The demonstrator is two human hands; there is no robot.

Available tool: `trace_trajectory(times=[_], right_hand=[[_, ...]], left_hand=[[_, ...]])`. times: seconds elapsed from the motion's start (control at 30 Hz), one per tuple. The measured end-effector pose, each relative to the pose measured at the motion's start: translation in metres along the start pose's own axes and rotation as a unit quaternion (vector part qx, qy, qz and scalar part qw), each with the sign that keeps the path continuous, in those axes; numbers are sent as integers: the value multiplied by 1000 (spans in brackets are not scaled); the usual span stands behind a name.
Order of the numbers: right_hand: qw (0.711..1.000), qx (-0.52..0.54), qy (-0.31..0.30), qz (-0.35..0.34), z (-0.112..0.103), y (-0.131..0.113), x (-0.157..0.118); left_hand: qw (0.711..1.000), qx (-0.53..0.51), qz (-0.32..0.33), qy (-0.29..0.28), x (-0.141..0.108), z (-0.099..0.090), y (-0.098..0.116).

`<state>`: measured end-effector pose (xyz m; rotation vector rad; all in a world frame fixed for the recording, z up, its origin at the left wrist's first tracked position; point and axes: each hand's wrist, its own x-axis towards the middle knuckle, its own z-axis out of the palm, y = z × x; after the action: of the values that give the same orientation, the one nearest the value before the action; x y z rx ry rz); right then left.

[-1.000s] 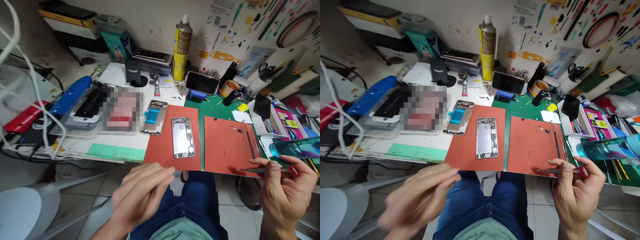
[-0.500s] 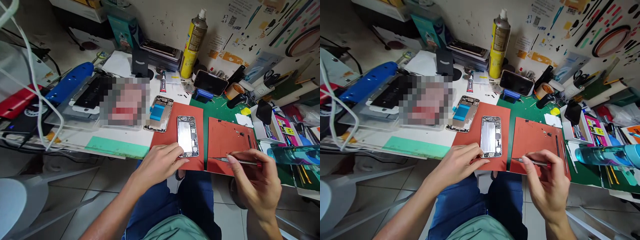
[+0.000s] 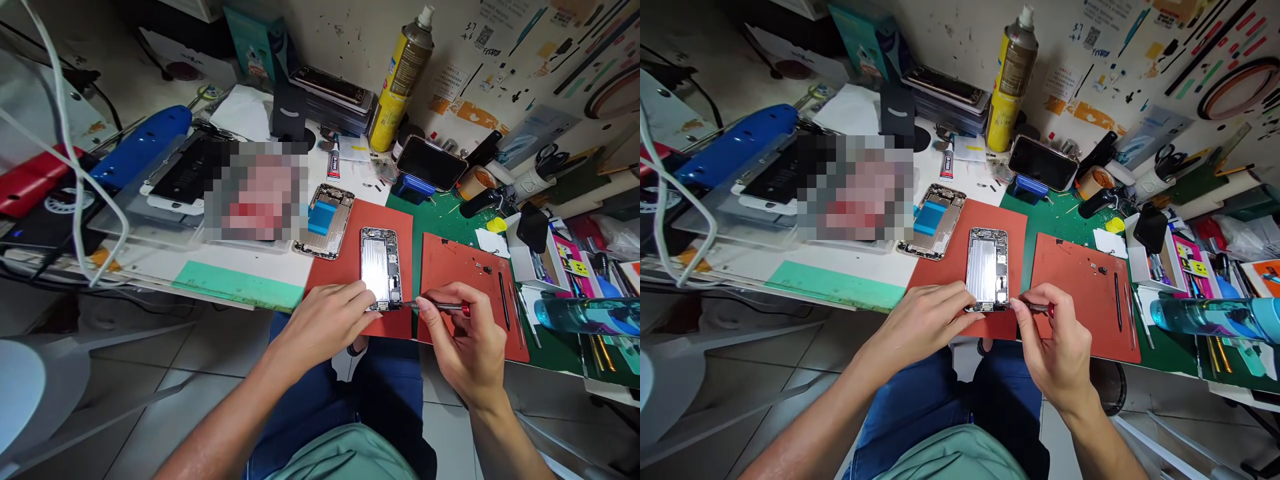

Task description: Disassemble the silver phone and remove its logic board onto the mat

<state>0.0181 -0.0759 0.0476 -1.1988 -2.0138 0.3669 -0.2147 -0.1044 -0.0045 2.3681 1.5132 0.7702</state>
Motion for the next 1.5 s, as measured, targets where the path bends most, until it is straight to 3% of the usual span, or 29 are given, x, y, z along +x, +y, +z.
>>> trace_trajectory(times=[0.33, 0.5, 0.67, 0.93, 1.1, 1.23, 1.5], right_hand=[[999, -29, -5, -23, 5, 1, 1], [985, -140, -1, -99, 3, -5, 8], [971, -172, -79, -148, -2, -11, 20], [969, -102, -191, -123, -14, -11, 33], [978, -102, -142, -115, -11, -6, 34], [974, -78, -171, -126, -10, -7, 34], [976, -78, -160, -128, -9, -7, 34]], left_hand=[[1000, 0, 5, 15, 1, 1, 1], [1000, 5, 11, 19, 1, 2, 1], [1000, 14, 9, 13, 1, 2, 1], [1000, 11, -9, -6, 2, -1, 3], [1000, -1, -12, -8, 2, -1, 3], [1000, -7, -13, -8, 2, -1, 3], [1000, -4, -15, -2, 2, 0, 3]])
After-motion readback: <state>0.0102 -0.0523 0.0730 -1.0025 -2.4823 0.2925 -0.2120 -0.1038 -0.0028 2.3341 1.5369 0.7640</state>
